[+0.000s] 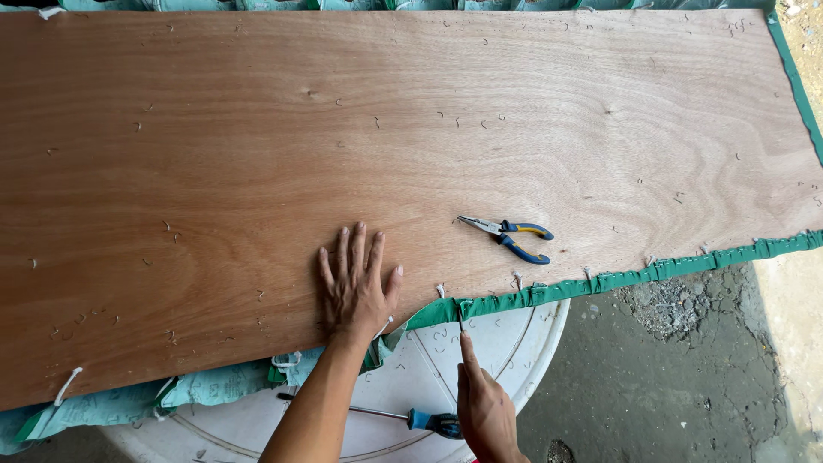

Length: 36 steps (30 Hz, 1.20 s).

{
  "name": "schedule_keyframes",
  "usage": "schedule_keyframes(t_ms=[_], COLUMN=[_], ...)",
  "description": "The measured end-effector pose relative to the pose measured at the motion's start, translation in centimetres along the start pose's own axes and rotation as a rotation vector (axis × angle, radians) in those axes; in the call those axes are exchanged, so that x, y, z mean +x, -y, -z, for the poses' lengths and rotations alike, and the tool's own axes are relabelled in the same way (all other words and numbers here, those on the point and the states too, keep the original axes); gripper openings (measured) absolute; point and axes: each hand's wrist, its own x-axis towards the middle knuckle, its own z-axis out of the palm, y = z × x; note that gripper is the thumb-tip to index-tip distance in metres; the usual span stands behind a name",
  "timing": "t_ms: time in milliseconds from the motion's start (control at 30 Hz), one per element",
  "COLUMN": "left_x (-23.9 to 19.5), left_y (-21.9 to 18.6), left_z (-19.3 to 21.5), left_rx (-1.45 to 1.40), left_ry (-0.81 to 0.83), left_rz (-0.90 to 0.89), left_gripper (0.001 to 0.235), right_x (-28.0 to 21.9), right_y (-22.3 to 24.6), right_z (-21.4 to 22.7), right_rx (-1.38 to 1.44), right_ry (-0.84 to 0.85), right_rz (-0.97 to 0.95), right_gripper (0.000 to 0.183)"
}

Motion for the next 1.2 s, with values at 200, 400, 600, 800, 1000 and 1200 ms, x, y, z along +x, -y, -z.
schedule_keyframes(t_ms=[200, 400, 600, 800, 1000, 1200], left_x=[-0.3, -0.1, -0.1, 0.0, -0.1, -0.2], left_y=[0.2, 0.3, 0.1, 0.3, 0.4, 0.6], left_z=[-0.3, -0.6, -0.3, -0.5, -1.0, -1.2], left_rx=[0.011, 0.017, 0.030, 0.020, 0.015, 0.015], left_ry=[-0.001, 0.004, 0.070, 0.019, 0.011, 0.006], left_rz=[-0.002, -0.009, 0.020, -0.002, -0.001, -0.007], left_gripper=[0.068, 0.068, 0.068, 0.068, 0.069, 0.068], right_x=[1.1, 0.7, -0.2, -0.6, -0.7, 1.7], right_y=[1.8, 2.1, 0.9, 0.4, 2.9, 4.3], right_z=[3.8, 0.8, -3.5, -2.2, 2.3, 5.5], right_rx=[-0.106, 0.068, 1.012, 0.687, 0.040, -0.210], right_ry=[0.309, 0.172, 0.091, 0.069, 0.185, 0.315], right_rz=[-0.280, -0.254, -0.550, -0.370, -0.195, -0.211], right_gripper=[0.052, 0.057, 0.058, 0.056, 0.058, 0.051])
